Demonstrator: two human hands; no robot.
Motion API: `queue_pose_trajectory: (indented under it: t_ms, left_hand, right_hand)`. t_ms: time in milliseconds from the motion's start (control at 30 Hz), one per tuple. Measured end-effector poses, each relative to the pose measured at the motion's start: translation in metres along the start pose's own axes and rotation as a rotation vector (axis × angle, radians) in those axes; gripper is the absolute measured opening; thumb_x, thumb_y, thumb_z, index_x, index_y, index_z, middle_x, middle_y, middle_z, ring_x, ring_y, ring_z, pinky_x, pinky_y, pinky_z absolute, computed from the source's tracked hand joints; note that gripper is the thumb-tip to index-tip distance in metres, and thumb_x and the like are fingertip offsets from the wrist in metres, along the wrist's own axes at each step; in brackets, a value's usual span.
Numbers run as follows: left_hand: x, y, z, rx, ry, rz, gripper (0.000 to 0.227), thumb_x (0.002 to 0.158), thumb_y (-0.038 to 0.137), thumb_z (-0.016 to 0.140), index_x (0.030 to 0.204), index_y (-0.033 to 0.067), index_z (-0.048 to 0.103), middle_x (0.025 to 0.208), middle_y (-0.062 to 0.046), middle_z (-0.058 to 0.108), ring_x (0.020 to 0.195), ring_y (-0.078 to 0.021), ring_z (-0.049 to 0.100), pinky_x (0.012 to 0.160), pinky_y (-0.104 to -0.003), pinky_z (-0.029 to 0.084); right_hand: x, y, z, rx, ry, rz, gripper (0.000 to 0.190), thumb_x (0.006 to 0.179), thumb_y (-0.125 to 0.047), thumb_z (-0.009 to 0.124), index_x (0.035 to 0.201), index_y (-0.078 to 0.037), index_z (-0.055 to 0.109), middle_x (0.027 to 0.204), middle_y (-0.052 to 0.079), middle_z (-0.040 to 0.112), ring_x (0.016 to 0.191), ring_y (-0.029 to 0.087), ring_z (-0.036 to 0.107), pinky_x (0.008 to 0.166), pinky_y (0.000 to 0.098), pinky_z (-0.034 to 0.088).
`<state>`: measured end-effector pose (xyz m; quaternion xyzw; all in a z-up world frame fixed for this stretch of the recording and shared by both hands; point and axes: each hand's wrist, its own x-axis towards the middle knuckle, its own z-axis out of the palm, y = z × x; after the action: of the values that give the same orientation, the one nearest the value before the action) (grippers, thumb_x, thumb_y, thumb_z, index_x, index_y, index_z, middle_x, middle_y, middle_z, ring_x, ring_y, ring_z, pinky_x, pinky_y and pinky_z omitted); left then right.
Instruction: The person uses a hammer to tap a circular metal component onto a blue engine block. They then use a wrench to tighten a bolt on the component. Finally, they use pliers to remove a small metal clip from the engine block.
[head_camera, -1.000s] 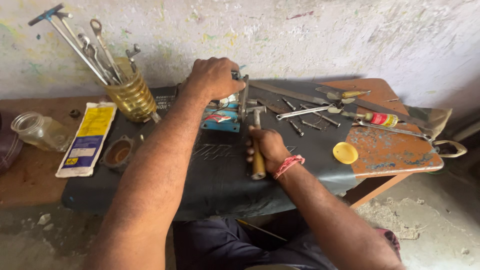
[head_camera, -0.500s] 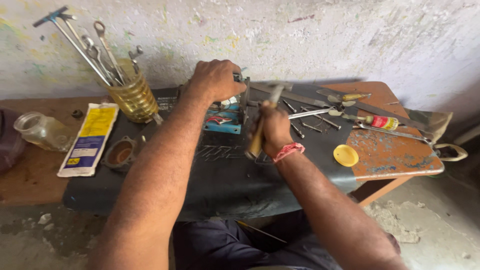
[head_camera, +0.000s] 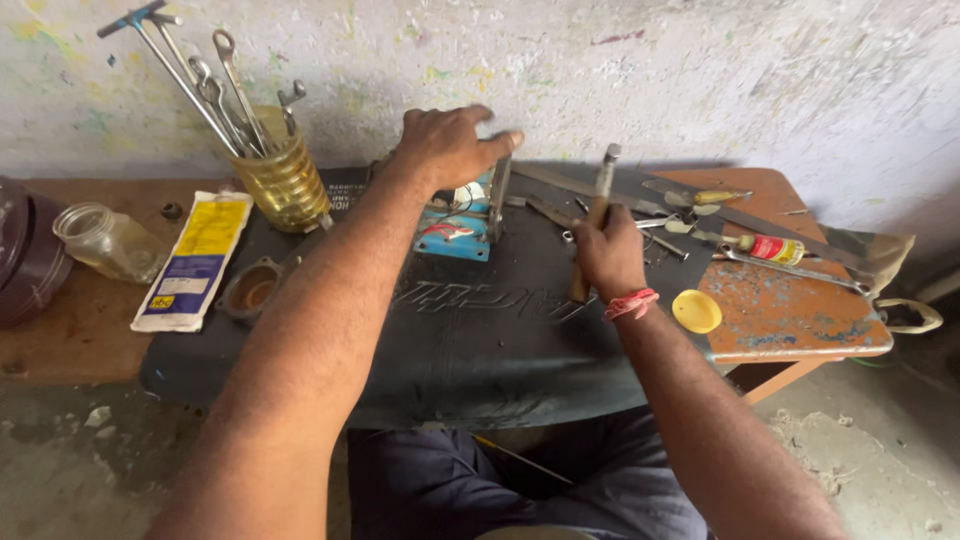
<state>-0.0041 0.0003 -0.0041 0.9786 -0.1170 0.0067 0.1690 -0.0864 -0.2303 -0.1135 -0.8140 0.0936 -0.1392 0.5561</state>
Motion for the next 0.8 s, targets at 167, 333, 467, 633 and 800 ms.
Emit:
queue_pose_trajectory:
  t_ms: [167,333,467,633,800]
  left_hand:
    - [-0.024,0.030,-0.009,0.139,0.051,-0.378,0.114,0.085,0.088,0.053,0.158,0.0071,0.022,0.160,-0.039,0.016,0.140,-0.0580,0.033,0.109,-0.072,0.026]
    - [-0.040,0.046,-0.019,0.060,0.043,-0.476,0.114,0.082,0.082,0.058,0.158,0.0041,0.026,0.154,-0.042,0.026,0.130,-0.0576,0.048,0.096,-0.069,0.049]
    - [-0.039,0.052,-0.016,0.064,0.071,-0.474,0.099,0.086,0.074,0.064,0.151,0.0043,0.038,0.141,-0.036,0.040,0.127,-0.0521,0.050,0.094,-0.069,0.048]
    - [-0.031,0.041,-0.007,0.087,0.096,-0.408,0.100,0.082,0.072,0.069,0.151,0.0068,0.039,0.139,-0.034,0.044,0.124,-0.0466,0.052,0.098,-0.058,0.050]
    - [-0.016,0.019,0.002,0.099,0.095,-0.154,0.099,0.084,0.066,0.072,0.153,0.0043,0.036,0.137,-0.026,0.053,0.131,-0.0513,0.044,0.109,-0.064,0.037]
  right_hand:
    - [0.022,0.041,-0.011,-0.499,0.186,-0.263,0.042,0.082,-0.009,0.069,0.121,0.003,0.059,0.101,0.028,0.071,0.097,0.049,0.067,0.085,0.0540,0.052]
    - [0.027,0.056,-0.011,-0.624,0.221,-0.277,0.035,0.079,-0.010,0.070,0.110,0.004,0.062,0.099,0.029,0.071,0.094,0.046,0.068,0.083,0.0537,0.053]
    - [0.024,0.056,-0.020,-0.403,0.281,-0.301,0.022,0.094,-0.021,0.069,0.101,0.000,0.073,0.089,0.024,0.073,0.086,0.042,0.071,0.081,0.0504,0.055]
    - [0.018,0.055,-0.027,-0.212,0.329,-0.312,0.026,0.091,-0.022,0.072,0.093,0.004,0.072,0.085,0.023,0.073,0.081,0.038,0.073,0.078,0.0455,0.056]
    - [0.022,0.055,-0.028,-0.213,0.350,-0.293,0.029,0.090,-0.024,0.074,0.089,0.005,0.072,0.082,0.023,0.072,0.077,0.038,0.071,0.076,0.0442,0.056]
